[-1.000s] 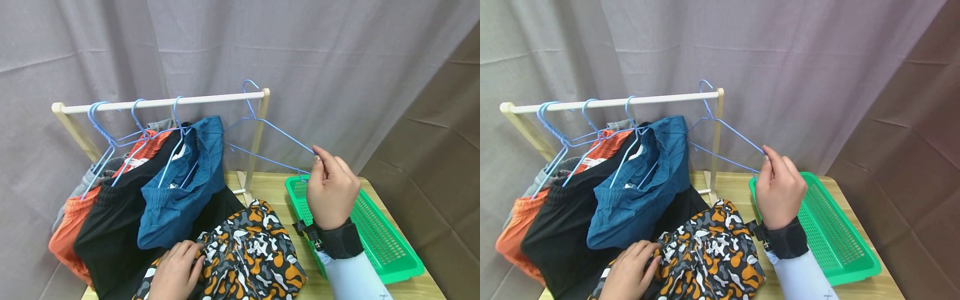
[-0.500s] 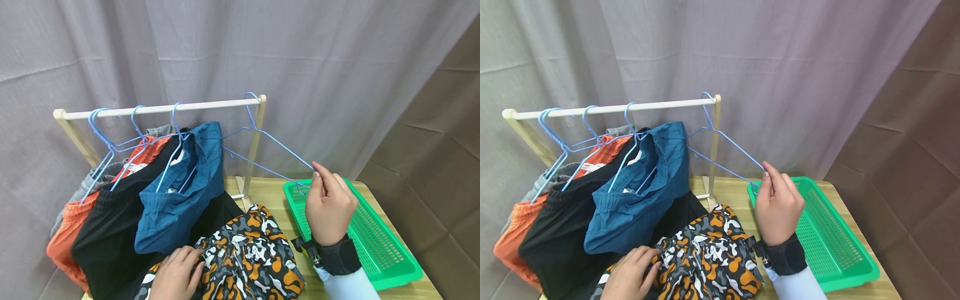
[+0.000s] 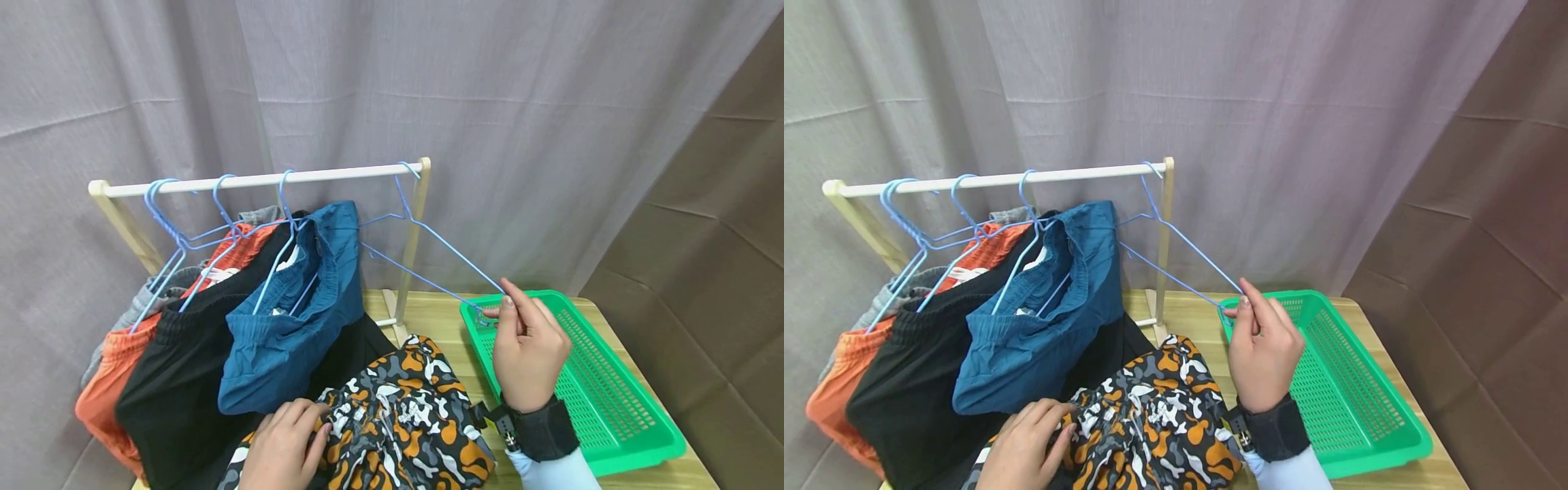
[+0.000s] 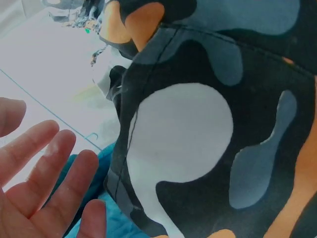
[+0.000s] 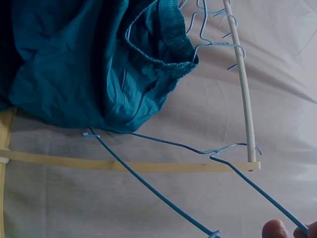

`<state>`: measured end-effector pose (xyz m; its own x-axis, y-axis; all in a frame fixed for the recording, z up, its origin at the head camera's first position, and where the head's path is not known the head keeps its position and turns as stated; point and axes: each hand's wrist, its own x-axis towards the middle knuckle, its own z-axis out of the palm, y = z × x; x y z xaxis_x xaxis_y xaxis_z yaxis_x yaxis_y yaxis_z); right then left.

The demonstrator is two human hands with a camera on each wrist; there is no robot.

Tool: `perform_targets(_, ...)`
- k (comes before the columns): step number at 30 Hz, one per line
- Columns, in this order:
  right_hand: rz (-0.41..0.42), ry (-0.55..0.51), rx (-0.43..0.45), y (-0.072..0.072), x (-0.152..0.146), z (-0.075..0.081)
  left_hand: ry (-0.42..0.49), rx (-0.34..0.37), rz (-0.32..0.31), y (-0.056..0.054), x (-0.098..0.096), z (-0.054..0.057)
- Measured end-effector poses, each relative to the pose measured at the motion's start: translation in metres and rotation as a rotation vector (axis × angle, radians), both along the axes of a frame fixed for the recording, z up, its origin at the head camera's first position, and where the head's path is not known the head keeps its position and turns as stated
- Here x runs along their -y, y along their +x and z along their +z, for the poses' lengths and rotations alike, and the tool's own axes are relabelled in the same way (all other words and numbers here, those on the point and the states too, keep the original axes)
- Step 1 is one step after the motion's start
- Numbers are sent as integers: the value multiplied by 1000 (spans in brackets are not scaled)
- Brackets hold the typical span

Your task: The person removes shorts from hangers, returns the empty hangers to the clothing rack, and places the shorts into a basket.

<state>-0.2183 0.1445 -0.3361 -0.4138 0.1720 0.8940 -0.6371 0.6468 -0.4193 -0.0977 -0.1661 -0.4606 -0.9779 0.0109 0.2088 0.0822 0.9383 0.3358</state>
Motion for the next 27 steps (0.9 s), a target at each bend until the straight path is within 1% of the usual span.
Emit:
perform_targets(3,18,-14,34,2,1,-4,3,7,0,1,0,-1)
perform_targets(7,41,-12,91,6,1,-8,1,-4,-2,2,1,-3)
perform_targets(12,65,-14,114,10,2,-14,12,-12,-5,1,2,-6)
perform_targets(18,56,17,134,14,2,-20,26,-4,-6,0,3,-9)
perform_targets(24,58,50,209,20,-1,-22,34,8,-5,0,2,-9)
perform_targets(27,70,68,240,24,-2,-23,28,-2,-8,-2,2,-9)
